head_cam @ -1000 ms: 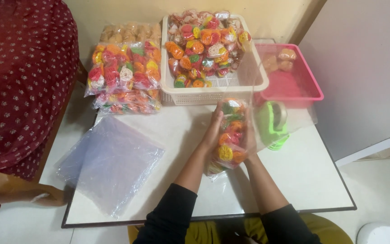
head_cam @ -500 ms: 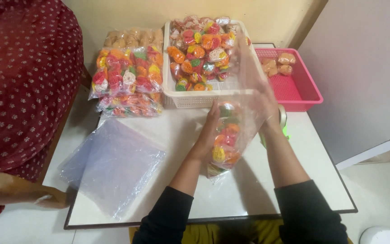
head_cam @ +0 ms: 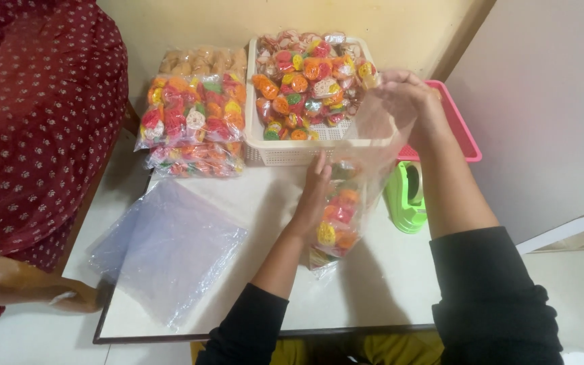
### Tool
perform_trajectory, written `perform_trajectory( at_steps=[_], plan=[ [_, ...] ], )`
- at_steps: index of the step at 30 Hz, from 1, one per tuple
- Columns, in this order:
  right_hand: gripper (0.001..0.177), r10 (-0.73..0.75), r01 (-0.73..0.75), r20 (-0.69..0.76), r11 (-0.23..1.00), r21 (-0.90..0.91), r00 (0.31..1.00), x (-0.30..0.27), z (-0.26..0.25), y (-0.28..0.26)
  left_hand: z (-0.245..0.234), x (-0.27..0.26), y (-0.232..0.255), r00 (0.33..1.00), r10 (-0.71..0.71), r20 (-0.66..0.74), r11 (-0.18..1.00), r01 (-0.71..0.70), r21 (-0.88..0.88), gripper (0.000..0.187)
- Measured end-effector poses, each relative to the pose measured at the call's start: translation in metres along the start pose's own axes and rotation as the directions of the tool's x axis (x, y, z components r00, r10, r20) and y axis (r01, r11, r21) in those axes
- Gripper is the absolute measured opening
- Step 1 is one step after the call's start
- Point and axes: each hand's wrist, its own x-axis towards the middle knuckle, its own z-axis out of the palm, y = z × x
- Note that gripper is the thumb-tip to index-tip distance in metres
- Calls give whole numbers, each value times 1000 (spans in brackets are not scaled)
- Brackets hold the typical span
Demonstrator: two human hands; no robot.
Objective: Picking up small colorful packaged items from a tray and placing them into a large plastic bag for packaging.
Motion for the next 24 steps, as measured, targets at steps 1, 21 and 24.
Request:
perform_trajectory(
  at_steps=[1,21,24],
  plan=[
    [19,3,-3,0,1000,1,1000,4,-6,4,3,-7,-4,1000,-3,0,1000,3,1,87],
    [18,-326,311,0,904,295,946,7,-89,18,-55,2,95,856,343,-387,938,-295,179,29],
    [23,-366,325,33,860,393,930,-5,-90,13,-67,22,98,869,362,-337,928,-371,41,29]
  ],
)
